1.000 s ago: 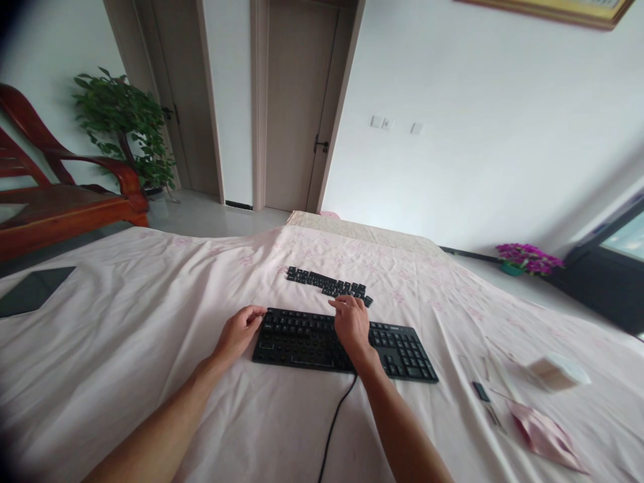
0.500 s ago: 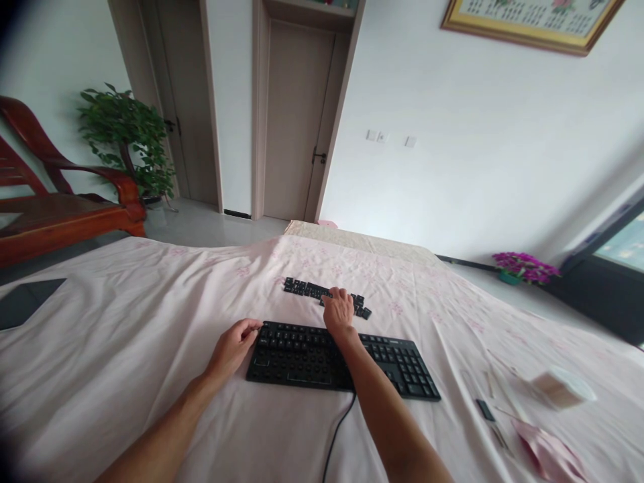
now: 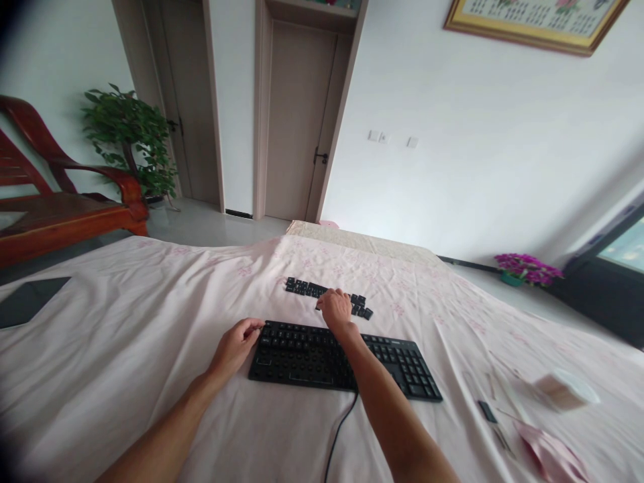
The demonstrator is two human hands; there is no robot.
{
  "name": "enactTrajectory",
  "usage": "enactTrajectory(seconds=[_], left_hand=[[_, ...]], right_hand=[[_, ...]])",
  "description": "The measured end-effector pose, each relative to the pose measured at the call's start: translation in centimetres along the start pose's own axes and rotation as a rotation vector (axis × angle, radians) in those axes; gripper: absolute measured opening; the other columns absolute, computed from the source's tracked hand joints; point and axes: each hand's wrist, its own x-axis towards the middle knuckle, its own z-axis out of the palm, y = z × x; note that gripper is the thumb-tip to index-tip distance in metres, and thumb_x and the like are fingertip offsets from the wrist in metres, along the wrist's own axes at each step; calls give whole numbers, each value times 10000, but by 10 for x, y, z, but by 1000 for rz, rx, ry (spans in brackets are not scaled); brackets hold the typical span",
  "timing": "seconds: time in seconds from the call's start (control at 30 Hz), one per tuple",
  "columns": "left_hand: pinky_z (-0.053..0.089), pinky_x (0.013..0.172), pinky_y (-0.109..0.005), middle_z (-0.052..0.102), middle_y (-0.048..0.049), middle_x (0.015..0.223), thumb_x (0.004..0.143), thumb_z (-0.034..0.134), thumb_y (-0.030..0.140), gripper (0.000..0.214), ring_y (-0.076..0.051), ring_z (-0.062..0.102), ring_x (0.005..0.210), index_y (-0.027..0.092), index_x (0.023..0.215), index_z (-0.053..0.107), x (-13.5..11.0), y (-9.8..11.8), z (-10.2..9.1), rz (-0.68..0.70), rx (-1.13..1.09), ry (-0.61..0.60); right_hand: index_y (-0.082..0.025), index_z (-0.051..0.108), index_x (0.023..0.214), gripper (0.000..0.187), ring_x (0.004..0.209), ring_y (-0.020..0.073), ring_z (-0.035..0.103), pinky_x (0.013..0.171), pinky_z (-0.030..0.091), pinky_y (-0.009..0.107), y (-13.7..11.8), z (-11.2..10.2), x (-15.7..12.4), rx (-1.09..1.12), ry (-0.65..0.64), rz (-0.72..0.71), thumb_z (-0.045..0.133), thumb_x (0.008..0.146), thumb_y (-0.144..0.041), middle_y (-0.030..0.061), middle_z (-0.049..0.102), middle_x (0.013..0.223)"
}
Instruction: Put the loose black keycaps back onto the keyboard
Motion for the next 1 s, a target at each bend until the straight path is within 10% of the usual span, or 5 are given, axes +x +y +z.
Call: enactTrajectory(seconds=[0.63, 1.0], left_hand=[[471, 858, -271, 715, -37, 1029, 820, 489, 241, 258, -163, 652, 933, 213, 1007, 664, 0, 0, 0, 10, 5, 15], [474, 839, -275, 711, -27, 1031, 833, 478, 258, 260, -160, 651, 908, 218, 1018, 655, -1, -2, 0, 17, 25, 6]], right_hand=[[-271, 748, 953, 203, 960, 196, 619, 759, 399, 241, -15, 0, -13, 133, -163, 2, 593, 824, -292, 29, 704, 1009], [-287, 733, 995, 198, 895, 162, 588, 802, 427, 254, -5, -24, -94, 385, 61, -174, 593, 859, -319, 10, 668, 926]])
